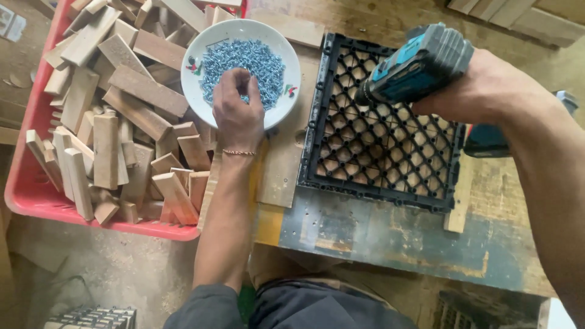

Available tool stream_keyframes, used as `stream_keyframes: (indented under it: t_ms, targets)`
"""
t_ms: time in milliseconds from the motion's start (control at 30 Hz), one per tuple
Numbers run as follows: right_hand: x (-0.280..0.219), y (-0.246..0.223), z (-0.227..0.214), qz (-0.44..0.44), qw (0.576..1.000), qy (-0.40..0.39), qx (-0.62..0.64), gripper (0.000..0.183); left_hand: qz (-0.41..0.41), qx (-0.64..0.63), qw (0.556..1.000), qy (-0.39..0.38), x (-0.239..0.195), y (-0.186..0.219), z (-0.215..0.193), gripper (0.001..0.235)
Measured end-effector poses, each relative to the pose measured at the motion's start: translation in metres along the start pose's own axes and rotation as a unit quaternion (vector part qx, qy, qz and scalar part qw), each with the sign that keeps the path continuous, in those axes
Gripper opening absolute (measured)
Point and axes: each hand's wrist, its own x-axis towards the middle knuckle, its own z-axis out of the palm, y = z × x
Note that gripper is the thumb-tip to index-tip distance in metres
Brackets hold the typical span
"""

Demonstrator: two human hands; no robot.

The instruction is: Assembling decorative wooden tiles by placing small wood blocks into a pattern and fastening them to a plastic grid using a power drill and screws.

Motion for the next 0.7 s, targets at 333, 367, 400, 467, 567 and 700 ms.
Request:
stream_keyframes:
  t_ms: [333, 367, 400, 467, 567, 700]
  targets:
    - [-0.084, 0.099, 0.096, 0.162, 0.885, 0.113, 0.421, 0.059, -0.112, -0.102, 0.988, -0.006, -0.007, 0.042, 0.027, 0.015]
    - [-0.085, 0.117, 0.118, 0.128, 0.866, 0.156, 0.457, 0.044, -0.242, -0.224, 0.941, -0.077, -0.007, 0.068, 0.02, 0.016]
    - [-0.086, 0.134, 0.14, 0.092, 0.844, 0.199, 0.49, 0.032, -0.363, -0.335, 0.857, -0.147, -0.007, 0.094, 0.013, 0.019]
    - [-0.1, 0.129, 0.144, 0.072, 0.847, 0.184, 0.494, 0.023, -0.435, -0.425, 0.773, -0.181, -0.023, 0.12, 0.017, 0.022]
    - [-0.106, 0.141, 0.163, 0.08, 0.868, 0.159, 0.464, 0.029, -0.521, -0.547, 0.629, -0.182, -0.051, 0.132, 0.053, 0.025]
    - [-0.111, 0.152, 0.187, 0.084, 0.876, 0.18, 0.44, 0.028, -0.562, -0.597, 0.553, -0.151, -0.073, 0.141, 0.074, 0.023]
